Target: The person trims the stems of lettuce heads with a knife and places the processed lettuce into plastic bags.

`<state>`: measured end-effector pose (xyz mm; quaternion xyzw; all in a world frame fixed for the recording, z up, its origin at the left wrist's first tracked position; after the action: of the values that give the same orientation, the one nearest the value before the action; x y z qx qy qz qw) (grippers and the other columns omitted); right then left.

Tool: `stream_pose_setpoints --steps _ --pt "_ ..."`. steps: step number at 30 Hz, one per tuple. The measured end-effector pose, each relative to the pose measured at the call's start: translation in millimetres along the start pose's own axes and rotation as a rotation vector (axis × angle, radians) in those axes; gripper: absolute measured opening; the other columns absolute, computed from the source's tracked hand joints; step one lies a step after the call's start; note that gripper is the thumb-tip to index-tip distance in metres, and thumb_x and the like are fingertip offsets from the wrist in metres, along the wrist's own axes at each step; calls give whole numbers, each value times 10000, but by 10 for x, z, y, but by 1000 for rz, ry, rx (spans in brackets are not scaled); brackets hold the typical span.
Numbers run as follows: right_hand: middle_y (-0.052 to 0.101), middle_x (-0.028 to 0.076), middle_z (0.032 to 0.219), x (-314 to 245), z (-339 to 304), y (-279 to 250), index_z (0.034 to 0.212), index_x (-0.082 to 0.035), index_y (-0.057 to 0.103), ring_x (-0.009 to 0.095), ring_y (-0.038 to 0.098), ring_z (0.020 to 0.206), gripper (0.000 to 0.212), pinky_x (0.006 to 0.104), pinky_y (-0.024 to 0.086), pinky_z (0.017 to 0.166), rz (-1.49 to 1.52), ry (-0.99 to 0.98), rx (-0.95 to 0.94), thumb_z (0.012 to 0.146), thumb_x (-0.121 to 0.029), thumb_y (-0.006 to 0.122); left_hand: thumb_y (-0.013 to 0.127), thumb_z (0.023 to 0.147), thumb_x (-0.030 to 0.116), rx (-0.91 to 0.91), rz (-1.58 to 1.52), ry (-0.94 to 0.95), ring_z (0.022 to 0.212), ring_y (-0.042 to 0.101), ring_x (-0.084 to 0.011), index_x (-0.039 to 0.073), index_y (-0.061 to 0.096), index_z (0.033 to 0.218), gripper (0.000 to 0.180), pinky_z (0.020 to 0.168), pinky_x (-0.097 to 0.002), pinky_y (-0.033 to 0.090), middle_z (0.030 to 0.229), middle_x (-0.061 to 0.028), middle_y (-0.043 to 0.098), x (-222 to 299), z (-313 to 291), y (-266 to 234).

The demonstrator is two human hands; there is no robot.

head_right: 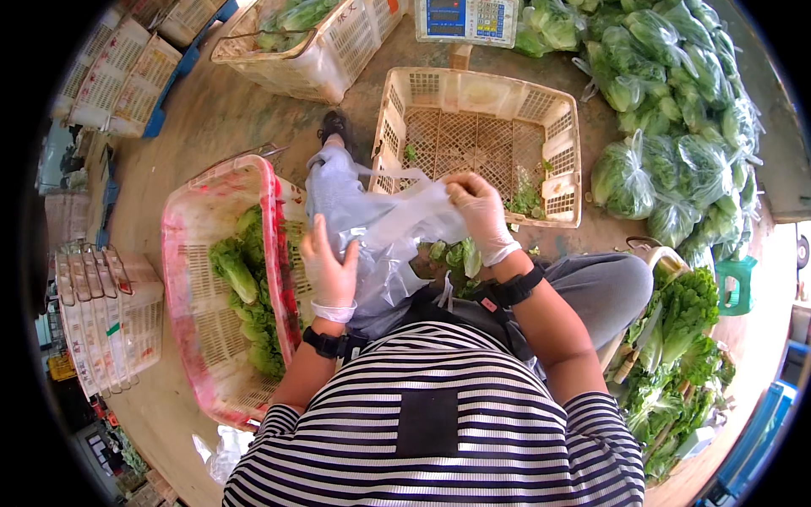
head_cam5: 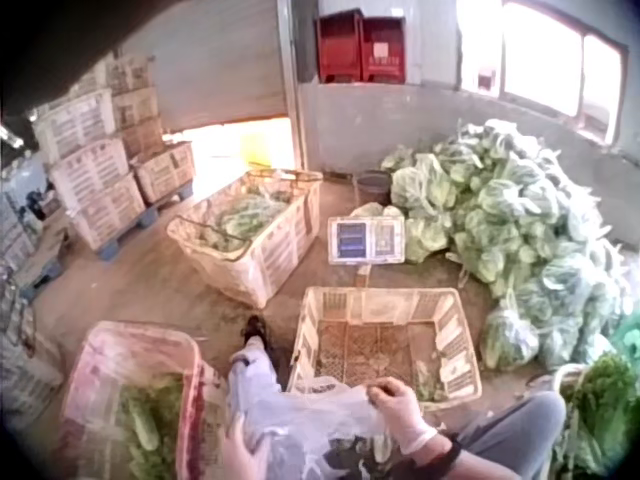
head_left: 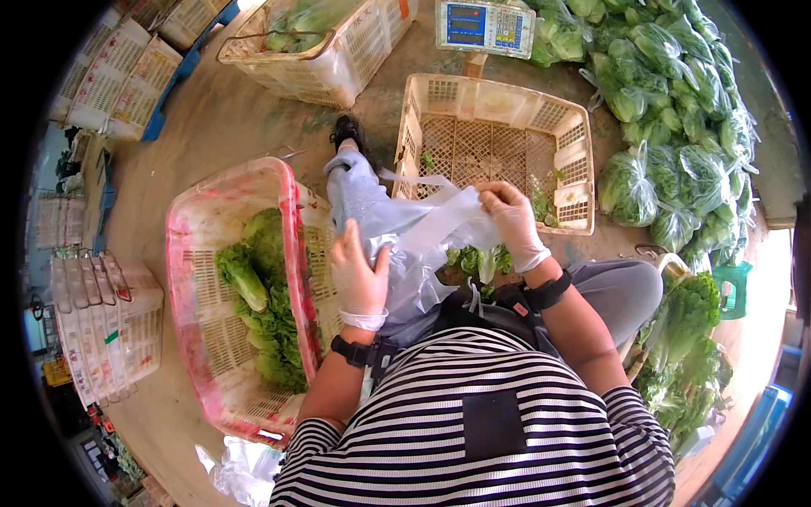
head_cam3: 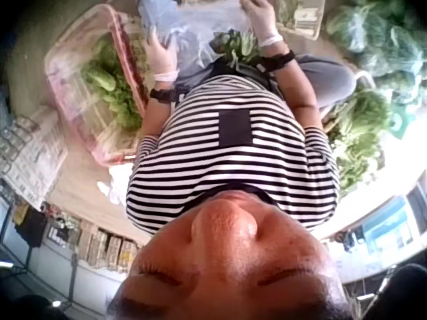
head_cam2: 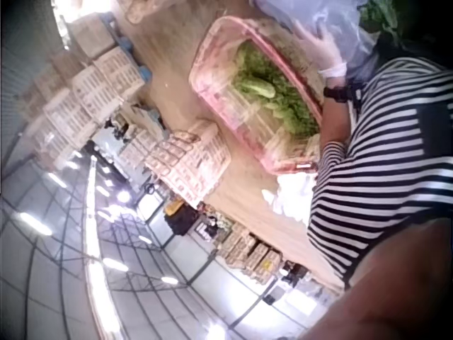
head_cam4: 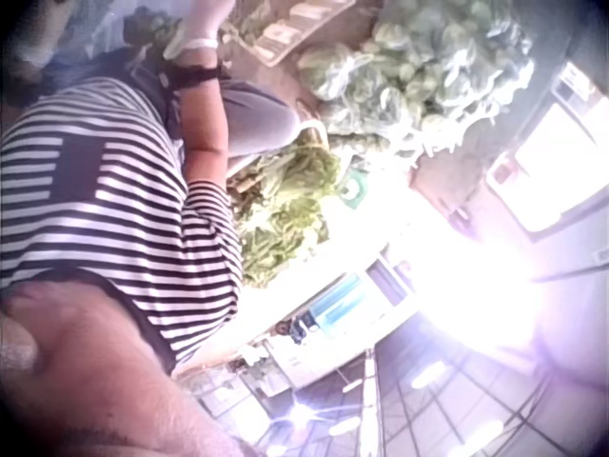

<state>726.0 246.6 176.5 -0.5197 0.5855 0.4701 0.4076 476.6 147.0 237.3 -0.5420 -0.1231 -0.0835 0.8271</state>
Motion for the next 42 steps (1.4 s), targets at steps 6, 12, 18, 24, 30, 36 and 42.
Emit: stream_pose_setpoints --steps 6,12,18,24,30,36,42 --pt "484 115 1237 -227 18 -131 1307 -32 418 206 475 1083 454 322 391 947 -168 -284 207 898 -154 572 610 878 134 -4 -600 -550 556 447 -138 2 518 800 179 516 -297 389 647 -92 519 -786 -599 -240" --pt "513 213 1236 -978 -353 927 1257 -71 494 328 428 1230 625 466 313 1026 -1111 -899 -328 851 -546 518 622 858 146 -37 -588 -622 535 410 -132 -4 492 735 233 491 -293 352 595 -83 460 -1034 -898 -623" --pt "663 178 869 -73 -275 1078 1052 -77 643 311 627 888 600 399 478 759 -1393 -72 -970 733 -584 598 665 737 219 -767 -192 -496 598 580 -280 13 551 768 237 571 -391 434 655 -150 563 -1118 -882 -524" --pt "647 121 857 -208 -495 1200 975 -97 637 287 623 812 259 360 484 740 -750 -230 -783 764 -246 655 717 694 161 -234 -321 -42 1122 476 -386 -1 304 1387 823 977 -425 369 1243 -250 468 -440 150 -926" --pt "566 44 725 -1243 -964 1139 1012 -169 665 227 587 680 347 326 479 601 -750 -953 -555 676 -119 738 757 745 315 -527 -983 -434 936 542 -199 -4 358 1356 796 801 -300 456 1127 -133 552 -307 364 -50" --pt "646 65 873 -1333 -867 614 1122 -117 618 214 634 698 418 304 522 616 -731 -881 -340 723 -12 684 748 743 422 -274 -696 -222 926 519 -150 80 446 1320 735 753 -294 428 1125 -81 545 -115 436 -7" --pt "664 106 994 -1488 -1011 490 1155 -38 594 186 664 849 387 265 530 738 -273 -645 -445 786 72 631 627 822 515 -582 -1455 -413 1040 499 -153 -1 356 1367 798 916 -303 396 1226 -112 502 363 332 285"
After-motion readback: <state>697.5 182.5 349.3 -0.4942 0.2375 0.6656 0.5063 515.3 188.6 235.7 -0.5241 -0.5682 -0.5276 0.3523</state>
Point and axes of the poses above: each hand's wrist, its own z-axis towards the middle knuckle, its own y-axis out of the palm, x = y × z, the point moved 8 cm from there along z, towards the middle knuckle
